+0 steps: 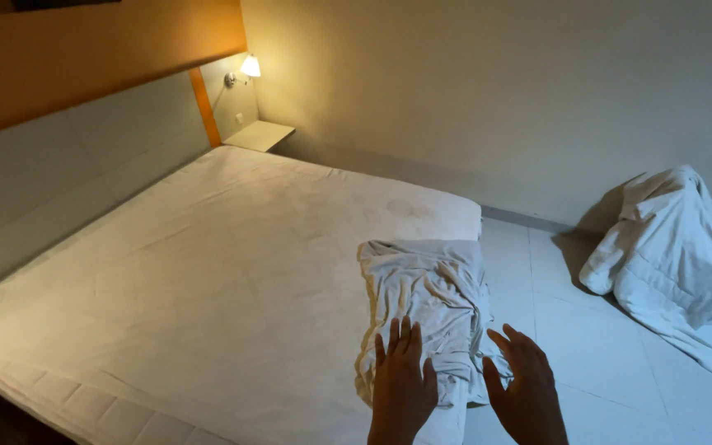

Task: The person smooths a white bedsheet over a mattress in a hotel room. They then pick up a white duvet from the floor, unfold it, and spread it over the bedsheet, smoothing it out with their hands.

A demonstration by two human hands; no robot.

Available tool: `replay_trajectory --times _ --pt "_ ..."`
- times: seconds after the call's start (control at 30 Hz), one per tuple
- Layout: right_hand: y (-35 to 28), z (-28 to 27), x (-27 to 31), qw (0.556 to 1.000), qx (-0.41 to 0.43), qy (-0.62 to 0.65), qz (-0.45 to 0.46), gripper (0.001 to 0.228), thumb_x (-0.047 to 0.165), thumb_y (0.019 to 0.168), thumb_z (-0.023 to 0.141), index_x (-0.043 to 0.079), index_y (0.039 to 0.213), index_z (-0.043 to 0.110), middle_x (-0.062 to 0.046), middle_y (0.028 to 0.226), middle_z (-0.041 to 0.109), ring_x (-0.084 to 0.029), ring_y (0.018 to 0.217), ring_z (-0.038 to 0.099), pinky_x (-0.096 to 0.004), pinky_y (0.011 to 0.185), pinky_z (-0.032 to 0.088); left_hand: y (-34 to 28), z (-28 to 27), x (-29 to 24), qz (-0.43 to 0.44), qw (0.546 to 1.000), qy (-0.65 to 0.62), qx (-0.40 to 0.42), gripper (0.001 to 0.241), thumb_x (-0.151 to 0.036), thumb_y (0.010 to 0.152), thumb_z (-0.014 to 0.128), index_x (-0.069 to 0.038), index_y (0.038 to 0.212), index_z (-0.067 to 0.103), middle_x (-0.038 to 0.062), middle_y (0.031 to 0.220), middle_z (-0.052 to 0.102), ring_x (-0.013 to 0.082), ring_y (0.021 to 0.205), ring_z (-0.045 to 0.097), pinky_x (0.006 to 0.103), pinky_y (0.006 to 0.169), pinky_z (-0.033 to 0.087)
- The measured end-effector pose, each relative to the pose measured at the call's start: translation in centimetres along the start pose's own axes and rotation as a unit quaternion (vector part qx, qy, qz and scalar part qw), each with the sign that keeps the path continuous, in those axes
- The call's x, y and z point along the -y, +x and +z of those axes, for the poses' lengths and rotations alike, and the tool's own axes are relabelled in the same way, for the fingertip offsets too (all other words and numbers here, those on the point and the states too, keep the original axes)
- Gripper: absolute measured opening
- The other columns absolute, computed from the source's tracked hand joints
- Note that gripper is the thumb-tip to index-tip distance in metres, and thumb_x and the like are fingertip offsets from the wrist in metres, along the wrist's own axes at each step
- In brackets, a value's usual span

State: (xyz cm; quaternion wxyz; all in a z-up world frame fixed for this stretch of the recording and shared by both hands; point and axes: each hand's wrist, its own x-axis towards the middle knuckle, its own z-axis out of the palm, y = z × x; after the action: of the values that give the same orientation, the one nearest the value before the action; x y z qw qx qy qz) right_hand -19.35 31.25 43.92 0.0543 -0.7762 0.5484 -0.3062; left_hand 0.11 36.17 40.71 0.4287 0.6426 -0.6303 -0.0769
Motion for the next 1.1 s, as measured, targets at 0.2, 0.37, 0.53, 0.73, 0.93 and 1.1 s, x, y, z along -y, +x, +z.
replay_trajectory --times 0.2,0.37,0.53,0.73,0.93,1.1 --pt "-0.1 0.5 0.5 1.0 0.011 0.015 0.025 0.049 0.024 0.087 0.07 0.014 0.134 0.062 -0.013 0.149 0.052 -0.033 0.143 0.044 -0.047 0.114 0.039 0.2 0.4 0.2 0.0 1.0 0.024 0.013 0.06 -0.017 0.091 0.06 0.008 0.144 0.047 0.028 0.155 0.042 0.0401 0.152 0.027 0.058 0.122 0.012" --pt "0.4 0.6 0.5 0.999 -0.01 0.039 0.0 0.053 0.021 0.086 0.07 0.008 0.136 0.059 -0.015 0.148 0.053 -0.035 0.14 0.045 -0.048 0.114 0.036 0.8 0.8 0.3 -0.011 0.998 0.045 0.05 0.062 -0.019 0.093 0.06 0.007 0.147 0.043 0.029 0.156 0.039 0.0397 0.153 0.024 0.0575 0.123 0.01" --pt "0.5 -0.5 1.4 0.997 -0.014 0.076 0.007 0.051 0.02 0.087 0.069 0.008 0.135 0.06 -0.015 0.146 0.055 -0.034 0.138 0.048 -0.046 0.113 0.04 0.7 0.9 0.2 -0.021 0.997 0.064 0.047 0.063 -0.02 0.092 0.059 0.006 0.147 0.043 0.027 0.157 0.038 0.0385 0.152 0.025 0.0577 0.122 0.01" --pt "-0.3 -0.1 0.7 0.997 -0.022 0.069 0.011 0.05 0.02 0.087 0.07 0.008 0.135 0.06 -0.016 0.144 0.057 -0.034 0.138 0.05 -0.046 0.113 0.04 0.4 1.0 -0.3 -0.038 0.996 0.064 0.055 0.063 -0.02 0.092 0.059 0.005 0.147 0.043 0.025 0.159 0.038 0.0363 0.152 0.025 0.0566 0.122 0.01" --pt "-1.4 0.2 0.3 0.996 -0.052 0.069 0.002 0.05 0.018 0.086 0.069 0.008 0.134 0.06 -0.016 0.144 0.057 -0.035 0.136 0.051 -0.045 0.111 0.042 -0.2 2.2 0.4 -0.007 0.998 0.025 0.065 0.062 -0.017 0.093 0.058 0.007 0.147 0.042 0.028 0.158 0.038 0.04 0.153 0.025 0.0542 0.123 0.013" --pt "-2.0 -0.1 2.1 0.993 -0.039 0.071 0.081 0.052 0.018 0.086 0.07 0.012 0.137 0.059 -0.012 0.144 0.058 -0.031 0.135 0.053 -0.042 0.11 0.043 0.7 2.2 1.2 0.036 0.996 -0.015 0.086 0.063 -0.015 0.092 0.057 0.009 0.148 0.042 0.03 0.158 0.038 0.0427 0.153 0.026 0.0515 0.124 0.016"
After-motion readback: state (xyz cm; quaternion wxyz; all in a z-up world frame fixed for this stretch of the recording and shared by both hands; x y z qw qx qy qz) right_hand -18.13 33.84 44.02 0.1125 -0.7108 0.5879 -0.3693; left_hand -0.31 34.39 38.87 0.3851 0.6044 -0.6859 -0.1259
